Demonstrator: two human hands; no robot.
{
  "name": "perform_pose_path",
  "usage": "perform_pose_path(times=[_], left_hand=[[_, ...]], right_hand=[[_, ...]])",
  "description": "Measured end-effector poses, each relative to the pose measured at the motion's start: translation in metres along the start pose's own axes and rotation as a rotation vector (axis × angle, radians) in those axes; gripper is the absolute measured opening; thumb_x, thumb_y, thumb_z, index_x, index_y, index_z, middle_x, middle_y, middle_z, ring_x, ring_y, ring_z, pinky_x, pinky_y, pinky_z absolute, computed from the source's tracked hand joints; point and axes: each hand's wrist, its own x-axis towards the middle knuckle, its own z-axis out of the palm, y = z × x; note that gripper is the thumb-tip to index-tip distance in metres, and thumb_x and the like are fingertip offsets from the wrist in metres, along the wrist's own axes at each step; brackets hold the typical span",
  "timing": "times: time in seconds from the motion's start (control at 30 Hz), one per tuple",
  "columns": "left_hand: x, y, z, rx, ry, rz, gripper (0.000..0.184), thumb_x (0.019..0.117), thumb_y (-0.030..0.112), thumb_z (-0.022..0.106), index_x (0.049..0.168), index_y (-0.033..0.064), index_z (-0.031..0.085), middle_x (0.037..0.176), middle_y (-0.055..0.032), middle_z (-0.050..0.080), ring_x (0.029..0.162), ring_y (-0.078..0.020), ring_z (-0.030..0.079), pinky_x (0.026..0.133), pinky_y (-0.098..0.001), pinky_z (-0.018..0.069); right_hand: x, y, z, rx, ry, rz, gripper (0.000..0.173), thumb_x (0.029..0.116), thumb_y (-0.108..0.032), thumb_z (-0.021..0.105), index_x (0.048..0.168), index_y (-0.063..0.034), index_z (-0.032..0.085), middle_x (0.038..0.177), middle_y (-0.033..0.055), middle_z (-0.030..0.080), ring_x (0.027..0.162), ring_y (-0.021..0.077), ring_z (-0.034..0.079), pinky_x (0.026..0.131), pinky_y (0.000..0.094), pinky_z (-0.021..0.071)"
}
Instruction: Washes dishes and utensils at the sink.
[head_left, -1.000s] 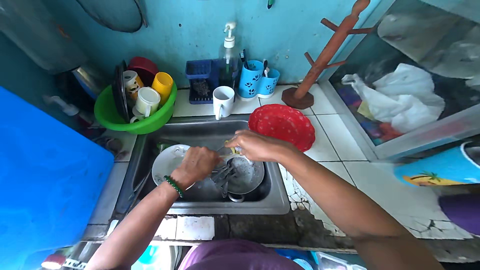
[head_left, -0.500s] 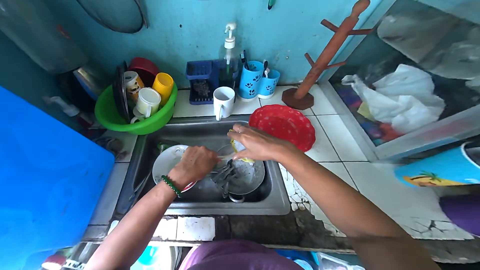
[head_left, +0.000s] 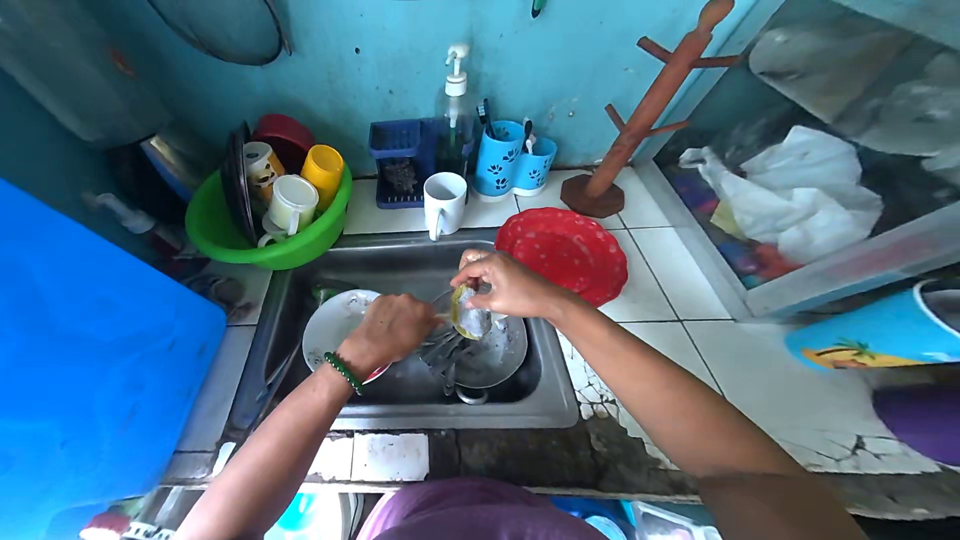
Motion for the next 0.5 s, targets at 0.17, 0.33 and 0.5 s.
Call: perform_pose_path(times=[0.17, 0.33, 0.5], left_hand=[[-0.002, -0.004, 0.001, -0.015, -0.012, -0.018, 0.041, 0.1085, 0.032, 0.05, 0.102, -0.004, 0.07, 0.096, -0.0258, 0.07, 0.099, -0.0456, 0.067, 0.084, -0.0644, 0.0485], [-0.001, -0.002, 0.0, -0.016, -0.033, -0.017, 0.042, 0.1087, 0.033, 0.049, 0.103, -0.0031, 0.07, 0.097, -0.0247, 0.07, 0.099, -0.0443, 0.067, 0.085, -0.0636, 0.0486], [-0.002, -0.009, 0.0, -0.085, -0.017, 0.006, 0.042, 0.108, 0.033, 0.051, 0.101, -0.0042, 0.069, 0.095, -0.0249, 0.069, 0.097, -0.0436, 0.066, 0.084, -0.0634, 0.048]], right_hand=[[-0.001, -0.009, -0.006, -0.119, -0.002, 0.018, 0.018, 0.0806, 0.011, 0.077, 0.098, 0.0052, 0.076, 0.103, 0.0194, 0.065, 0.09, 0.0273, 0.064, 0.082, 0.0397, 0.0547], [0.006, -0.006, -0.006, -0.213, -0.032, 0.014, 0.008, 0.0874, 0.006, 0.073, 0.095, 0.0061, 0.074, 0.1, 0.0199, 0.065, 0.096, 0.031, 0.064, 0.089, 0.0434, 0.0528], [0.0, 0.007, -0.005, -0.233, -0.136, 0.051, 0.042, 0.0942, -0.021, 0.076, 0.13, 0.0, 0.067, 0.122, 0.019, 0.063, 0.112, 0.033, 0.063, 0.098, 0.0512, 0.0517]])
